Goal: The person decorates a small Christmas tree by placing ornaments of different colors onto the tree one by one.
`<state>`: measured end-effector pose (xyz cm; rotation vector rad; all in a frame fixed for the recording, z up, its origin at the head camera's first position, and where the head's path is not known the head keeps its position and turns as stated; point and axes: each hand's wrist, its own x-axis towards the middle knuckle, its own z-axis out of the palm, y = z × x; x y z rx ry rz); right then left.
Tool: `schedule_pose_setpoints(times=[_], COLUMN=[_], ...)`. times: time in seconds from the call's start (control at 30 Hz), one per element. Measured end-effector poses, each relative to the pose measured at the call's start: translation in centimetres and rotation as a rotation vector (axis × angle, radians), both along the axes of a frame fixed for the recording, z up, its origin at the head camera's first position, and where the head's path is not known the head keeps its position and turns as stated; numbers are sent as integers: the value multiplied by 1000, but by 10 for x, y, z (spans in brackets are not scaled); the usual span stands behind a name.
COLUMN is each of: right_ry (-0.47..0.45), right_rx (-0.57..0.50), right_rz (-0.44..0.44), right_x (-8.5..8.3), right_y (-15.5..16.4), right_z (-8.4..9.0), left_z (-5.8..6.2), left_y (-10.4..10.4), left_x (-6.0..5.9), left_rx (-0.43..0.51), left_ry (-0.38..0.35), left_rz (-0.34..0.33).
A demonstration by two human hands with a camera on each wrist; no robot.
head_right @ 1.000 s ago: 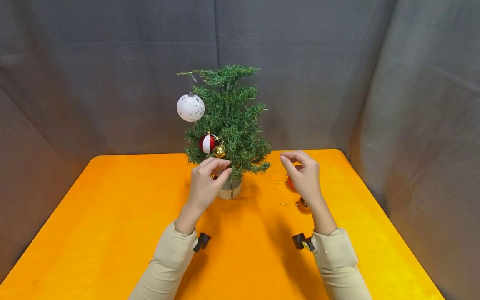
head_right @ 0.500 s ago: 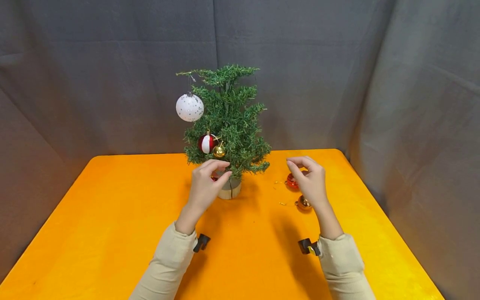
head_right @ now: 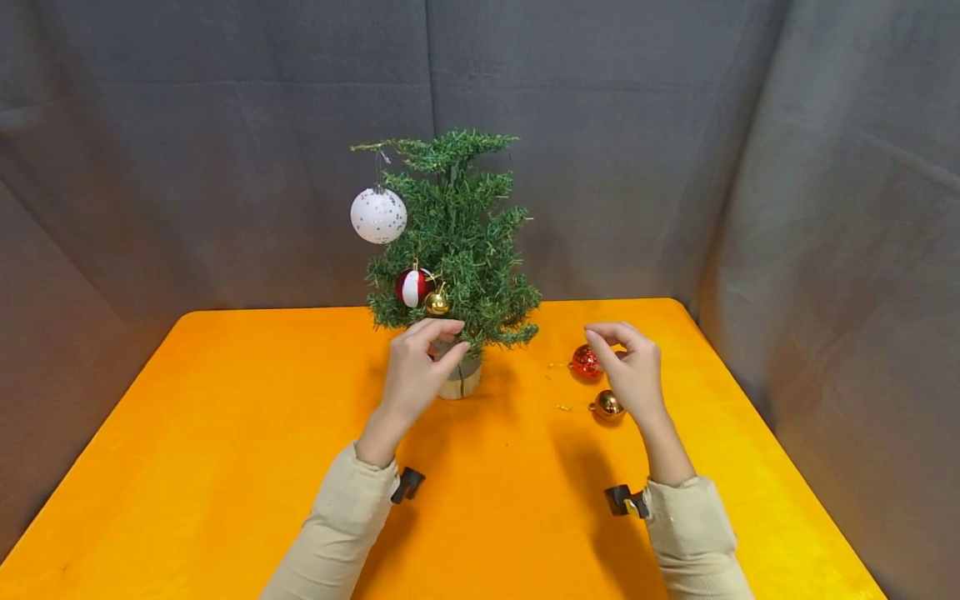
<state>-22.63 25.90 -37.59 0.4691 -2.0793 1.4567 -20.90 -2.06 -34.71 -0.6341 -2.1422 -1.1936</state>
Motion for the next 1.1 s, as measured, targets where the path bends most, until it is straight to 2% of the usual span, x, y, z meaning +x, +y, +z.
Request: schedule_pose_setpoints(times=[0.13,0.2,0.27,0.3,0.33,0.43,0.53,0.57,0.7,0.9,1.1], right_ry=[-11,-47,-64,-71,-69,-90,-149,-177,-267,-393,-553], right_rx=[62,114,127,131,110,148,240,311,437,508,561], right_rz=[-76,-128,-135,-135,-91,-104,-135,-188,-201,-168,-102], right_x=[15,26,27,27,14,9,7,19,15,10,8], right_y=[-11,-20,-19,-18,-4,4,8,-2,5,20,30], right_z=[14,25,23,21,1,-11,-19,-4,-12,-25,-32], left_z=[1,2,2,2,2,2,2,3,4,5,3], left_y=[2,3,4,5,5,7,9,9,11,14,16], left_x=[0,-1,-1,-1,-2,-3,-5,-5,-7,-9,-11], left_rx=[8,8,6,6,6,6,1,-3,-22,-56,-66], left_ry=[16,21,26,27,27,29,31,33,51,76,55], left_rz=[1,-1,0,-1,-2,0,4,9,26,49,49])
